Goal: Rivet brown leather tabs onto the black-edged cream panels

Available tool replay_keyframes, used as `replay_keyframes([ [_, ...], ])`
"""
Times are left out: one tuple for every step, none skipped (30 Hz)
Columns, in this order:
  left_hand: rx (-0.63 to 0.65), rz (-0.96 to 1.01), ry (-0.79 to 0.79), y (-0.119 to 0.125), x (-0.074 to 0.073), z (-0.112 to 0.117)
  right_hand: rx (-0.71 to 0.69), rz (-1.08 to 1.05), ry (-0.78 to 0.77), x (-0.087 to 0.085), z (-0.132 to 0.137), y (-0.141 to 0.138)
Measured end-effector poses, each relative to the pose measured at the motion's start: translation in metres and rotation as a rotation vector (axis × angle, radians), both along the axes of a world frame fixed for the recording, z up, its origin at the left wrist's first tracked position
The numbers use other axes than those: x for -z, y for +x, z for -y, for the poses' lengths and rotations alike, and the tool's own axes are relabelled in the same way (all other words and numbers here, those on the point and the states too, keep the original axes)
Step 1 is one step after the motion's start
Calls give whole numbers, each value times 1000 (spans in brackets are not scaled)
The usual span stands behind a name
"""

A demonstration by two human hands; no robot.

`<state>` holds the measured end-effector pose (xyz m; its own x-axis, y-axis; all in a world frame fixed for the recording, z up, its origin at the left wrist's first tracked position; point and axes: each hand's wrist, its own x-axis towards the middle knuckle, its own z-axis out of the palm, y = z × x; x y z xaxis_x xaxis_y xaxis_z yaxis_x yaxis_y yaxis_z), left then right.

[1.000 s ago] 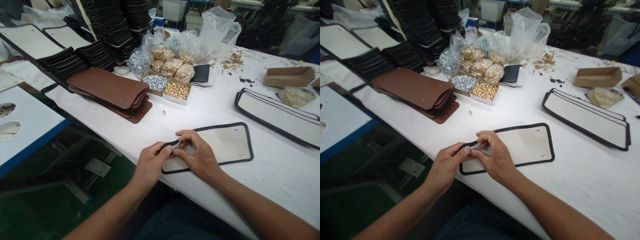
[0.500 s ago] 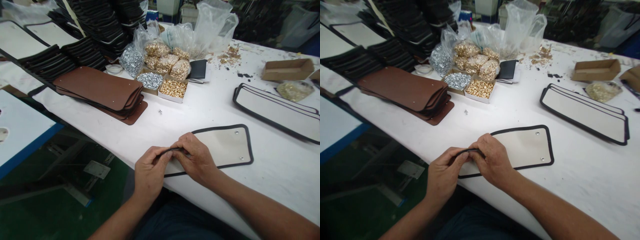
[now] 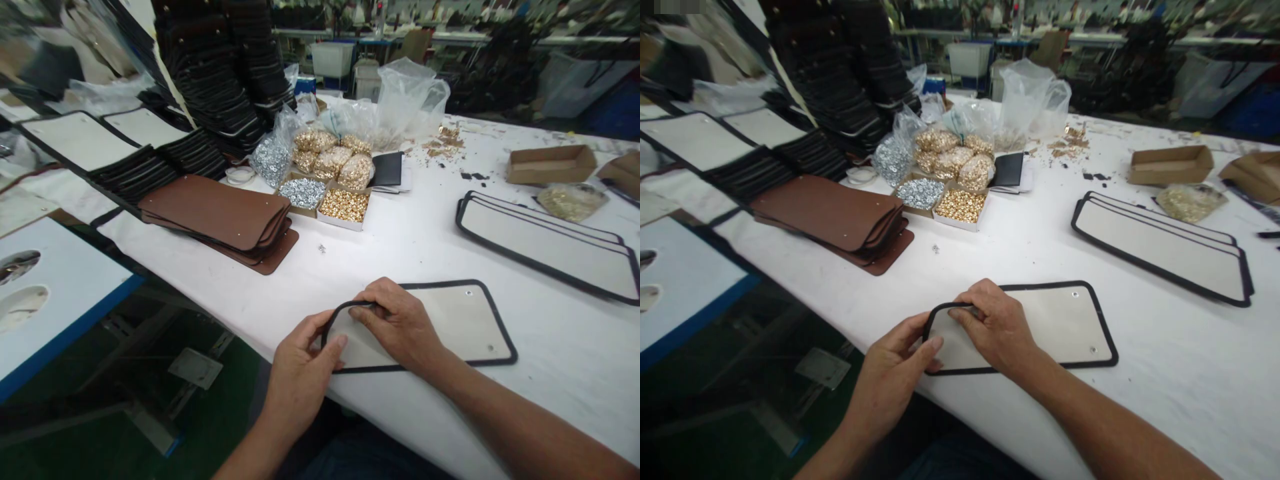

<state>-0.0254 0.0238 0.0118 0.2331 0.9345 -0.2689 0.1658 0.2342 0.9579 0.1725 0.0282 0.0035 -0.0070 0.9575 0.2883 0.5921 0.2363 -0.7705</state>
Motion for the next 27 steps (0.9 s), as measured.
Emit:
replay_keyframes([
  [15, -73, 19, -4, -3, 1, 40, 6, -9, -4, 0, 3],
  [30, -153, 49, -9, -6, 3, 83, 11, -20, -9, 0, 5],
  [47, -221, 80, -12, -9, 5, 122, 15, -37, -13, -1, 7],
  [59, -260, 104, -15, -10, 7, 151, 19, -59, -18, -2, 9],
  [70, -270, 114, -17, -11, 10, 162, 24, -93, -23, -3, 10],
  [76, -259, 107, -17, -11, 12, 147, 30, -140, -27, -5, 12],
  [72, -232, 88, -18, -10, 14, 111, 34, -194, -32, -9, 13],
  [58, -198, 60, -18, -8, 16, 67, 35, -247, -35, -13, 13],
  [34, -164, 31, -19, -5, 17, 27, 38, -285, -38, -20, 14],
  [7, -134, 5, -21, -2, 18, 2, 46, -294, -40, -27, 14],
  [-21, -108, -14, -23, 1, 19, -6, 58, -276, -41, -37, 14],
  [-51, -78, -22, -27, 3, 20, 2, 72, -238, -39, -48, 13],
  [-82, -43, -25, -31, 6, 20, 15, 90, -192, -36, -59, 11],
  [-115, -4, -29, -35, 8, 21, 18, 106, -161, -32, -72, 7],
  [-148, 40, -38, -40, 9, 22, 11, 120, -145, -26, -84, 3],
  [-178, 85, -54, -44, 10, 24, -3, 135, -141, -20, -95, -2],
  [-207, 123, -69, -47, 11, 25, -15, 151, -143, -13, -106, -8],
  [-230, 152, -83, -50, 11, 27, -21, 171, -143, -6, -114, -13],
  [-250, 171, -93, -51, 11, 29, -20, 194, -145, -1, -122, -18],
  [-265, 184, -100, -52, 11, 31, -14, 219, -145, 4, -127, -22],
  [-279, 198, -104, -53, 11, 33, -4, 246, -146, 8, -131, -25],
  [-290, 215, -108, -53, 12, 35, 6, 275, -146, 11, -133, -27],
  [-297, 232, -112, -53, 13, 36, 14, 305, -147, 12, -135, -29],
  [-300, 247, -114, -53, 14, 36, 21, 334, -148, 13, -135, -30],
  [-302, 257, -114, -54, 15, 37, 27, 361, -150, 13, -135, -30],
  [-302, 263, -114, -54, 17, 37, 33, 385, -153, 13, -135, -30],
  [-303, 265, -115, -55, 18, 37, 37, 406, -155, 13, -134, -30],
])
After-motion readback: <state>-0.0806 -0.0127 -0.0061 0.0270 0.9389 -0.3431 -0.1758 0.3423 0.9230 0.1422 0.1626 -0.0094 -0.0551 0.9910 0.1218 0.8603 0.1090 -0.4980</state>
